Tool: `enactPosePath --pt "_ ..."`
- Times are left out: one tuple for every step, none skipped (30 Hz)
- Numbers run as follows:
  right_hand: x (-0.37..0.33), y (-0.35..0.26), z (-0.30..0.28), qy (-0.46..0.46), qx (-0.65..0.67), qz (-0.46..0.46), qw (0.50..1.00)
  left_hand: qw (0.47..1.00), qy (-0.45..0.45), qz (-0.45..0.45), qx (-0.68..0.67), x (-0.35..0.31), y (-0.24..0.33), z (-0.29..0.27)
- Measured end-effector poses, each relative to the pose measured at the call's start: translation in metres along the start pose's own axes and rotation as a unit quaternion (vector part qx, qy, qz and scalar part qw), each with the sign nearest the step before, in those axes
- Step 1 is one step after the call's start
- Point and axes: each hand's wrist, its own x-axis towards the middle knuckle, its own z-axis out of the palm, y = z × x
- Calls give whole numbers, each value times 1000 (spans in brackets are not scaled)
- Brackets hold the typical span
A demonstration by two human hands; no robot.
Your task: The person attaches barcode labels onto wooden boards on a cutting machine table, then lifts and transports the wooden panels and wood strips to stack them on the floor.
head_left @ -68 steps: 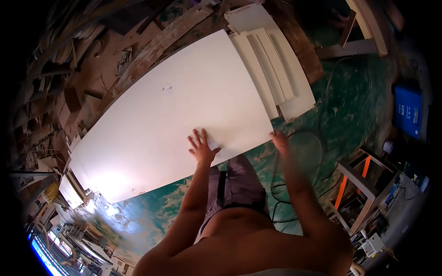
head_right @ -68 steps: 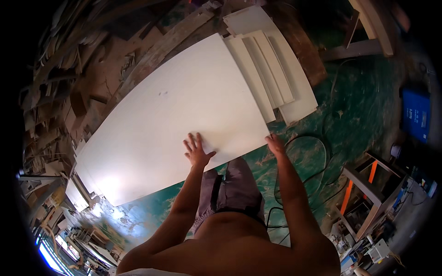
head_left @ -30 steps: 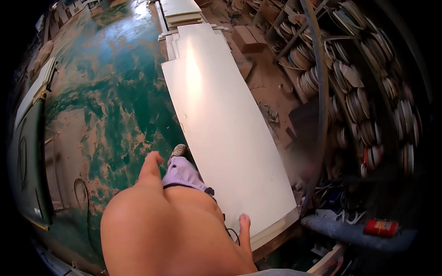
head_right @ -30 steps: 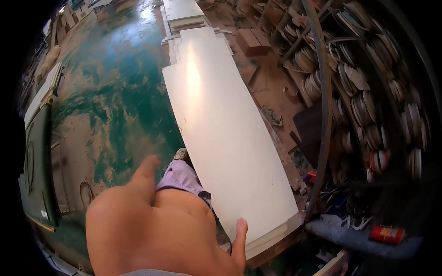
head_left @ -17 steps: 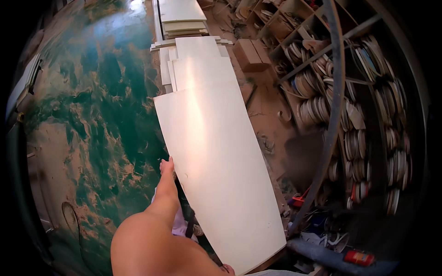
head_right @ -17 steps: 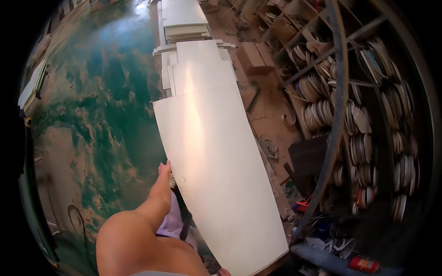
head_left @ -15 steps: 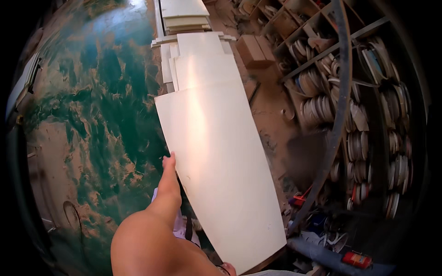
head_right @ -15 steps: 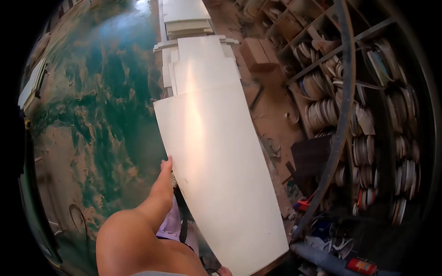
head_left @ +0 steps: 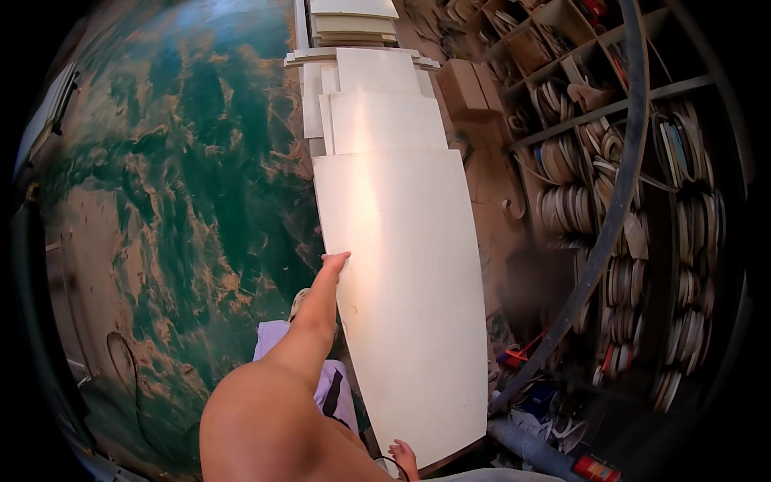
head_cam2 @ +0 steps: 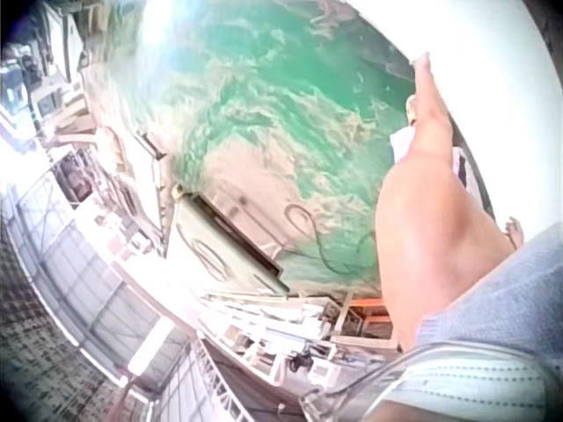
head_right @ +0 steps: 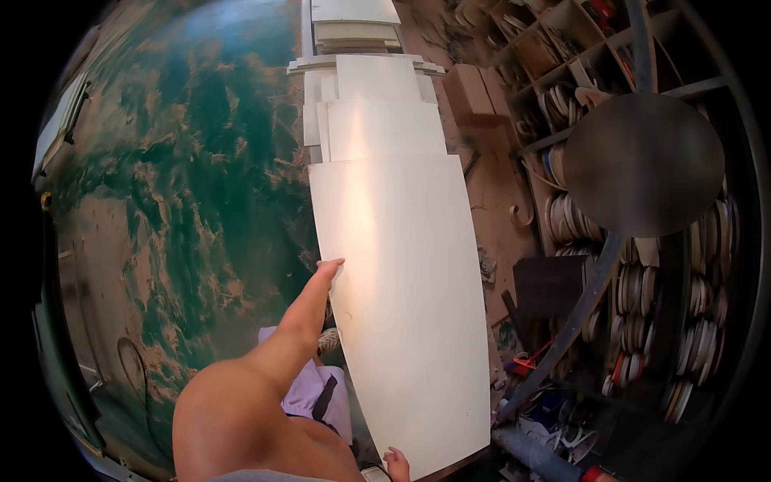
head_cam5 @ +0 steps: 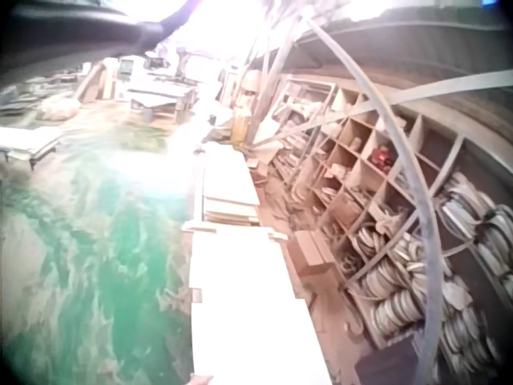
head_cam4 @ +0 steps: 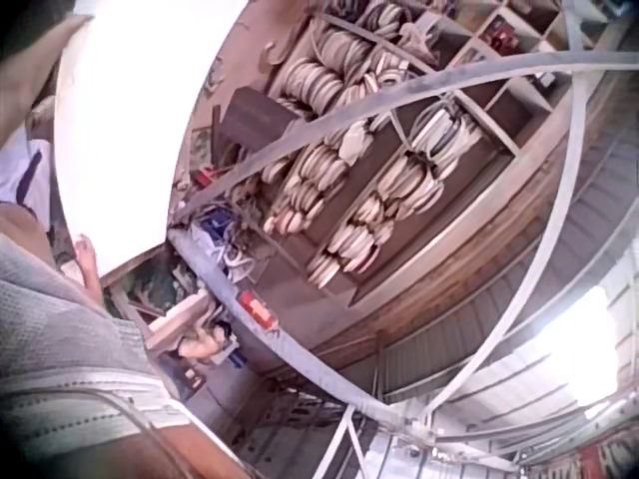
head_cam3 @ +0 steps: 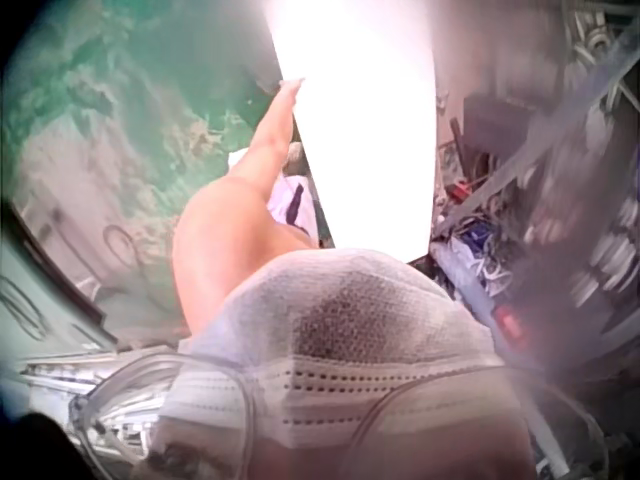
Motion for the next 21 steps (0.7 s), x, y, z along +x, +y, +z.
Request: enactPosePath --pt "-1 -3 -1 5 1 -14 1000 1000 -6 -1 1 -4 2 7" --pt "0 -7 -3 10 2 -28 1000 998 -67 -11 3 -10 6 16" --pt "2 -24 -2 3 -2 -35 999 993 -115 -15 -1 -5 7 9" --pt "5 -42 1 -5 -65 -82 995 994 -106 -9 -7 -1 10 -1" --pt "10 -62 1 -36 -139 -141 979 982 -160 74 63 19 11 -41" --pt "23 -69 -3 -59 -152 -155 974 954 -217 149 143 25 10 -73" --pt "58 -64 -9 -67 -166 -171 969 932 -155 186 270 16 12 -91" --pt "84 -55 -12 -53 -162 -173 970 909 -104 179 363 -16 18 -74" --pt "97 -63 -11 -20 -218 -158 963 866 -60 182 462 -63 30 -48" --pt "111 -81 -12 -11 -288 -156 945 855 -54 230 461 -96 38 -60" --pt "144 -94 -10 12 -353 -240 904 831 -49 310 460 -108 36 -91" --pt "167 -141 0 -3 -387 -254 886 815 -72 341 463 -112 32 -131" --pt "179 -178 16 -7 -415 -280 865 798 -98 370 465 -118 26 -174" --pt "192 -214 26 9 -435 -290 852 795 -124 345 483 -141 27 -196" --pt "200 -248 40 32 -419 -306 854 790 -132 349 487 -151 24 -224" --pt "199 -284 55 40 -344 -327 879 789 -134 350 487 -156 13 -263" --pt "192 -331 85 31 -274 -360 891 807 -76 361 461 -145 -19 -321" --pt "186 -360 98 34 -268 -369 889 842 -62 290 452 -154 -24 -344" --pt "171 -388 114 22 -164 -370 914 854 -41 253 452 -164 -32 -376" --pt "154 -414 136 1 -58 -367 928 851 45 237 466 -160 -55 -417" --pt "144 -433 162 -3 -53 -379 924 868 85 179 456 -157 -69 -452"
